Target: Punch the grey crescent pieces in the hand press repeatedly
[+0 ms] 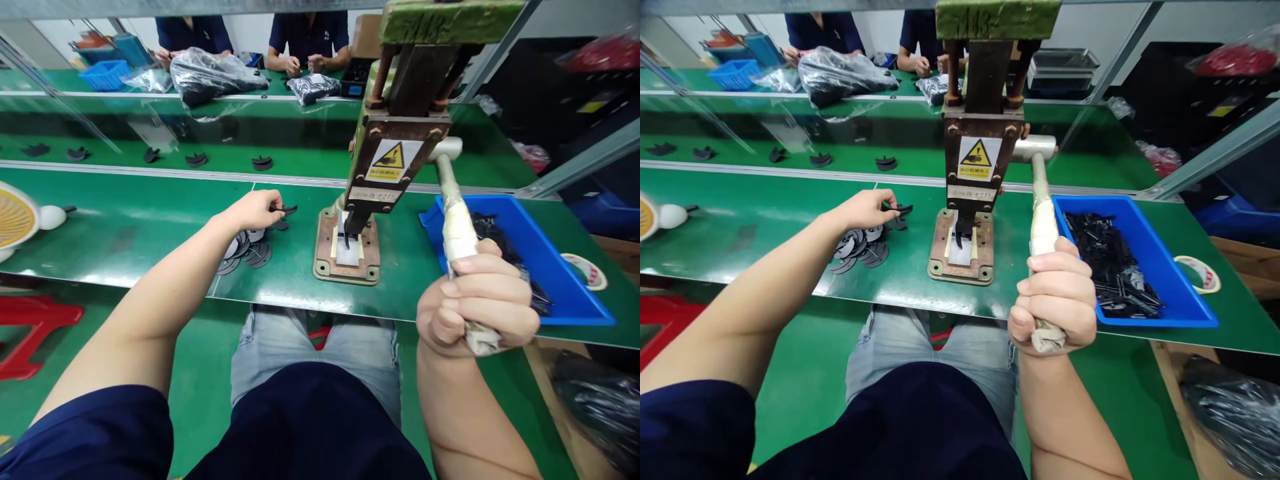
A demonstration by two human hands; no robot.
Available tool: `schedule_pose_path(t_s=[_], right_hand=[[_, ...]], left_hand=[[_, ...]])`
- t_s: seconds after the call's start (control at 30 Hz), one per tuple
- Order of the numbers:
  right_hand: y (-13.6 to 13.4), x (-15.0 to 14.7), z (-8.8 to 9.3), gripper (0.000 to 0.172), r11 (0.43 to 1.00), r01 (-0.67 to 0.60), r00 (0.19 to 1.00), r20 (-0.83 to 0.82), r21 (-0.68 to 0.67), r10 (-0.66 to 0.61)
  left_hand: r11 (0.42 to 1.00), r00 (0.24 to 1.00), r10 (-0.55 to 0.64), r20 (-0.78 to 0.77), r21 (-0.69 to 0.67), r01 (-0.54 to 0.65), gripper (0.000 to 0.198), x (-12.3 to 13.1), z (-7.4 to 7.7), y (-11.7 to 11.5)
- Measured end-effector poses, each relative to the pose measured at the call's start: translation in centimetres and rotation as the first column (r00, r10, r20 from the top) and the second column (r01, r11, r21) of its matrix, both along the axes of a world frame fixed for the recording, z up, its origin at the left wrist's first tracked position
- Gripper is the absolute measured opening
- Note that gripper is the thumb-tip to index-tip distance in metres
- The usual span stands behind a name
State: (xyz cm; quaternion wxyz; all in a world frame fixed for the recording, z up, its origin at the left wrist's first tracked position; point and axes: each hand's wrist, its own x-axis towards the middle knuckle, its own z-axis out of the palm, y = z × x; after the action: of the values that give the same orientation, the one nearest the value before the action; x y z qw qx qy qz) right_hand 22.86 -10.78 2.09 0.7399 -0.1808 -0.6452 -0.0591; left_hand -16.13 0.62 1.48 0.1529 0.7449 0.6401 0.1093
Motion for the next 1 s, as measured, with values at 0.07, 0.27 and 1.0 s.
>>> schedule_pose_path(t_s=[0.07,0.27,1.0], right_hand=[[0.1,-0.1,0.0,0.039,1.0,-0.002,1.0,0.002,0.007,0.002],[-0.3,0.1,0.3,0.038,0.999,0.005,1.0,0.03,-0.044,-0.004],[-0.6,0.2,0.4,0.038,0.997,0.022,0.999,0.045,-0.069,-0.019]], left_hand=[[0.996,0.996,-0.084,0.014,-0.036,0.084,0.018,2.3,0.3,-1.3],[0.984,0.943,-0.115,0.313,-0.096,0.151,0.024,7.9,-3.2,-3.3],[0.944,0.688,0.151,0.71,-0.31,0.111,0.034,12.4,-4.2,-2.0]])
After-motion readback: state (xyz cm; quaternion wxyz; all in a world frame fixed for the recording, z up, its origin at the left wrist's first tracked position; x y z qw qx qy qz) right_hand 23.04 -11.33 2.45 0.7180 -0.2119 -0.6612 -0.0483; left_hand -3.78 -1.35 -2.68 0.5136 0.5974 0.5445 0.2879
